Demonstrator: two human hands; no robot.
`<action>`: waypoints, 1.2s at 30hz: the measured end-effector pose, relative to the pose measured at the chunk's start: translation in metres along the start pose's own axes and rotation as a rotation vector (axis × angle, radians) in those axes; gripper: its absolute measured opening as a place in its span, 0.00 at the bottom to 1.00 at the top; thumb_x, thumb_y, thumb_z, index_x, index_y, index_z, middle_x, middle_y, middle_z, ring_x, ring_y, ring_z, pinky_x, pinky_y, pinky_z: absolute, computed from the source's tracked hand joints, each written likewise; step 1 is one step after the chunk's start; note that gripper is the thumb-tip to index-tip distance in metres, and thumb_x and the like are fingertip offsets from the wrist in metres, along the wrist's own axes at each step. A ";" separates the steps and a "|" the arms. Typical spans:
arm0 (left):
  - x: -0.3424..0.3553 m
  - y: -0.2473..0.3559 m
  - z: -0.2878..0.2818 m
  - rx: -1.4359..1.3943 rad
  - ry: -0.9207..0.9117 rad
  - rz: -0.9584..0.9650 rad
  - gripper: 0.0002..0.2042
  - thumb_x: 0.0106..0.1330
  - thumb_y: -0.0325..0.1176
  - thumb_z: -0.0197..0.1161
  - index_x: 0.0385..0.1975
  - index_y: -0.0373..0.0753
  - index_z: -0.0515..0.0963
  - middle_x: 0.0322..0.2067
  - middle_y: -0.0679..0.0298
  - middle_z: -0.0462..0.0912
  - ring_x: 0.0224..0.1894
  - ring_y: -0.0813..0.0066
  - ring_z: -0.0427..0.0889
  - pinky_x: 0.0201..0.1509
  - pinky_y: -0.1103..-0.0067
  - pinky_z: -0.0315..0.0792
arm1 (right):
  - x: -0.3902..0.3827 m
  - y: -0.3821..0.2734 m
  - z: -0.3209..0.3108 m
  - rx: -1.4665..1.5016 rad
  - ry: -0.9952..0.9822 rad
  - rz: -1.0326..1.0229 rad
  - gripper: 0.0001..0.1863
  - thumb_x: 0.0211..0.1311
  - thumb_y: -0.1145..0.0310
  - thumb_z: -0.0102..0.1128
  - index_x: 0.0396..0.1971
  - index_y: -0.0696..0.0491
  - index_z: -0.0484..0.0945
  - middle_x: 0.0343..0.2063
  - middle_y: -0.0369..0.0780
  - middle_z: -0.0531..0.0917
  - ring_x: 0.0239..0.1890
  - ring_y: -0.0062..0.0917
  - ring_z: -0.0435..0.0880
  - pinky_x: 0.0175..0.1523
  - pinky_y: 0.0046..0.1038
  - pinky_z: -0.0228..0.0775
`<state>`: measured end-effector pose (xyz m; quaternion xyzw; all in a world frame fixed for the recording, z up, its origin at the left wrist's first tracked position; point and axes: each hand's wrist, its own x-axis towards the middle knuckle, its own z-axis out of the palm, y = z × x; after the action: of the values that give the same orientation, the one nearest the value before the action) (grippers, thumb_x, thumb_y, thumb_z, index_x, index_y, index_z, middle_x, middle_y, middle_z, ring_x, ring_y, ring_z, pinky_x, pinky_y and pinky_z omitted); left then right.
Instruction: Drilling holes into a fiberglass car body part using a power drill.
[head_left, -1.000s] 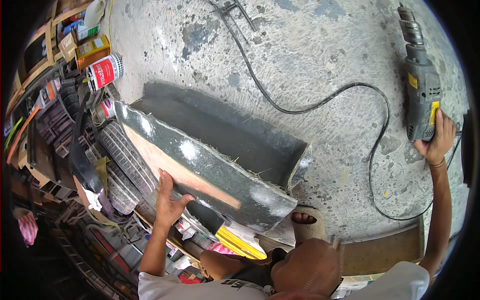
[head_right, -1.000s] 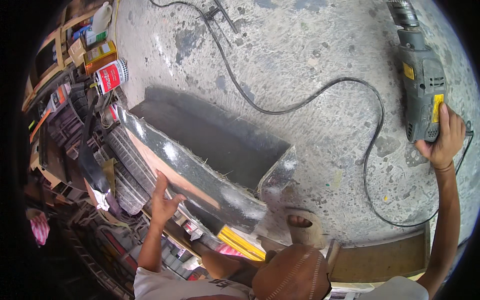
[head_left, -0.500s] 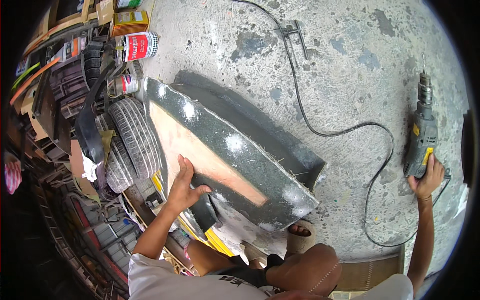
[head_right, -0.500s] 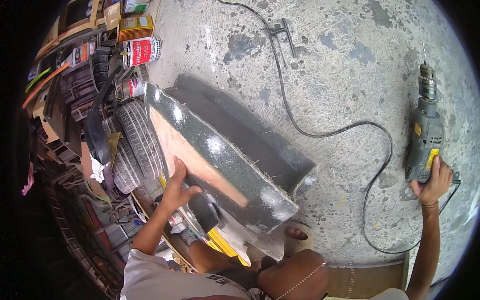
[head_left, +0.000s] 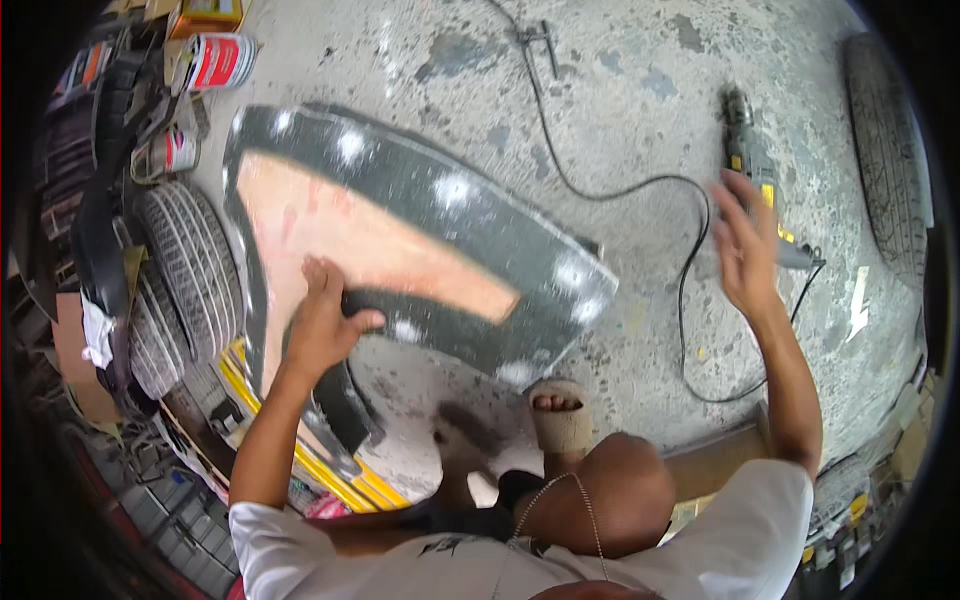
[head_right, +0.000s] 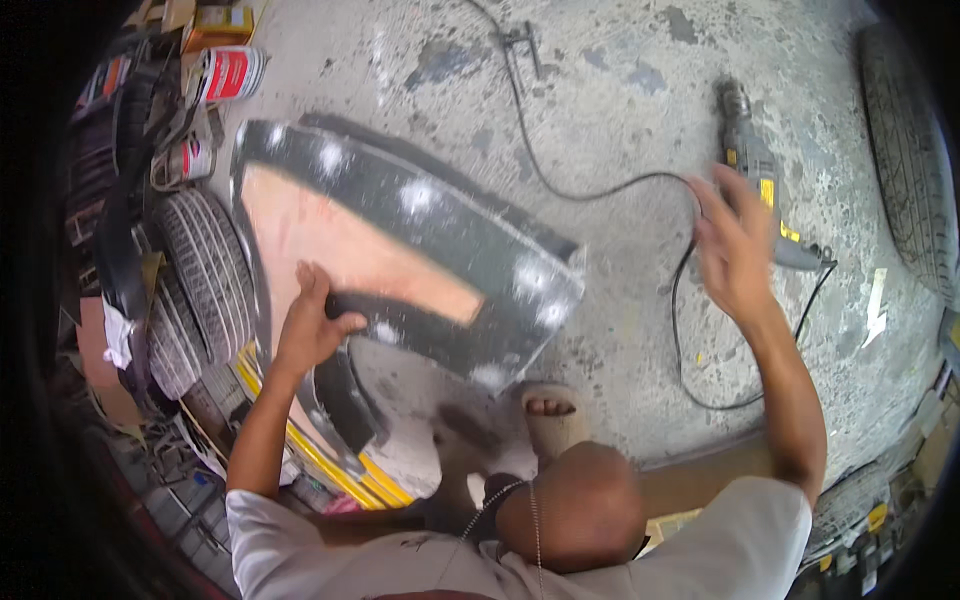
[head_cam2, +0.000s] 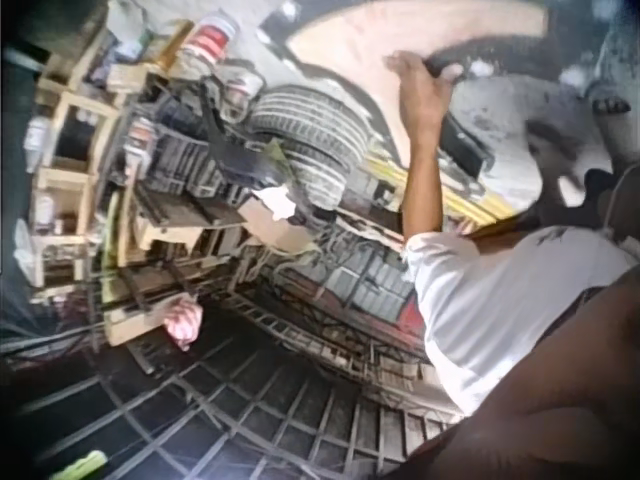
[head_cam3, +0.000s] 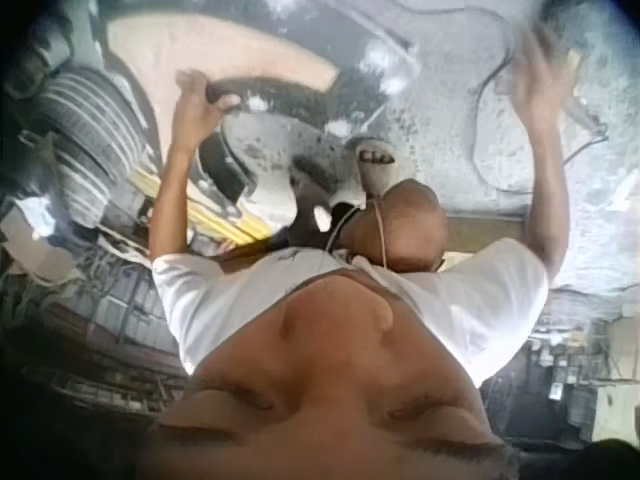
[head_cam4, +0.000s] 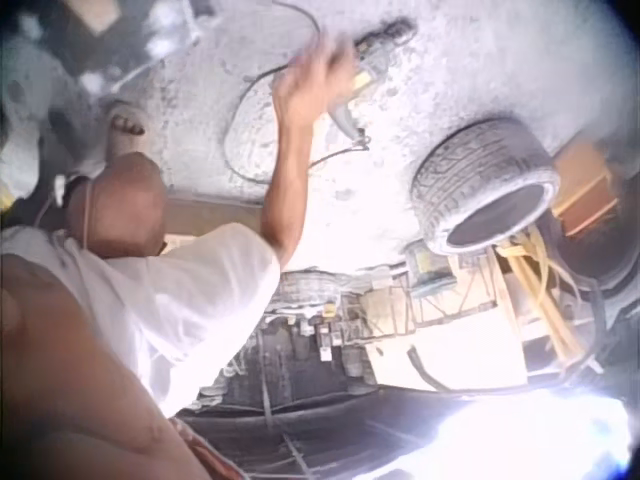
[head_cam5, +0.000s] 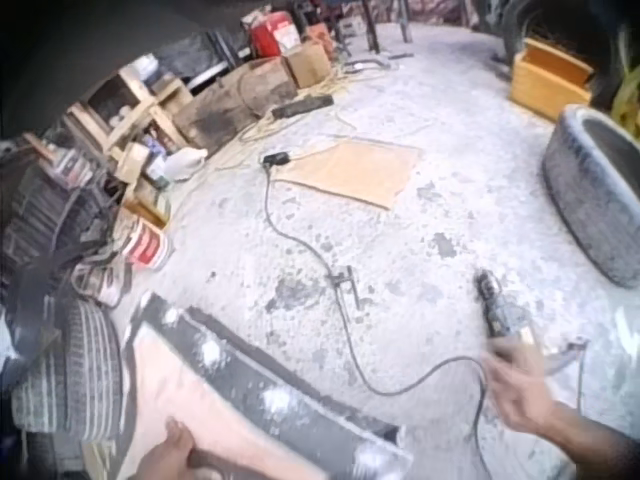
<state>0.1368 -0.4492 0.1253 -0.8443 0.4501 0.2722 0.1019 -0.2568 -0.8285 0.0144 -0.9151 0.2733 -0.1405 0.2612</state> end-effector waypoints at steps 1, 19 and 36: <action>0.002 0.003 -0.003 -0.065 -0.015 -0.034 0.54 0.57 0.53 0.74 0.68 0.17 0.50 0.67 0.16 0.47 0.73 0.22 0.45 0.77 0.57 0.51 | 0.027 -0.024 0.010 0.319 -0.153 0.048 0.23 0.66 0.72 0.56 0.61 0.54 0.77 0.59 0.50 0.78 0.61 0.43 0.76 0.67 0.42 0.64; 0.007 0.013 -0.001 -0.058 -0.058 -0.102 0.56 0.57 0.52 0.75 0.69 0.15 0.48 0.68 0.16 0.44 0.75 0.24 0.41 0.78 0.58 0.49 | 0.096 -0.057 0.173 1.083 -1.036 0.709 0.12 0.66 0.75 0.59 0.47 0.58 0.84 0.38 0.39 0.88 0.37 0.21 0.86 0.39 0.27 0.80; 0.004 0.004 0.004 -0.156 0.039 -0.131 0.52 0.53 0.46 0.78 0.66 0.14 0.54 0.66 0.16 0.50 0.75 0.27 0.42 0.80 0.58 0.43 | 0.113 -0.047 0.186 0.366 -0.699 0.100 0.13 0.49 0.73 0.61 0.36 0.56 0.87 0.26 0.44 0.88 0.28 0.28 0.82 0.37 0.35 0.72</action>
<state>0.1342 -0.4524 0.1195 -0.8824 0.3732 0.2829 0.0449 -0.0705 -0.7848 -0.0998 -0.8317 0.1825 0.1458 0.5037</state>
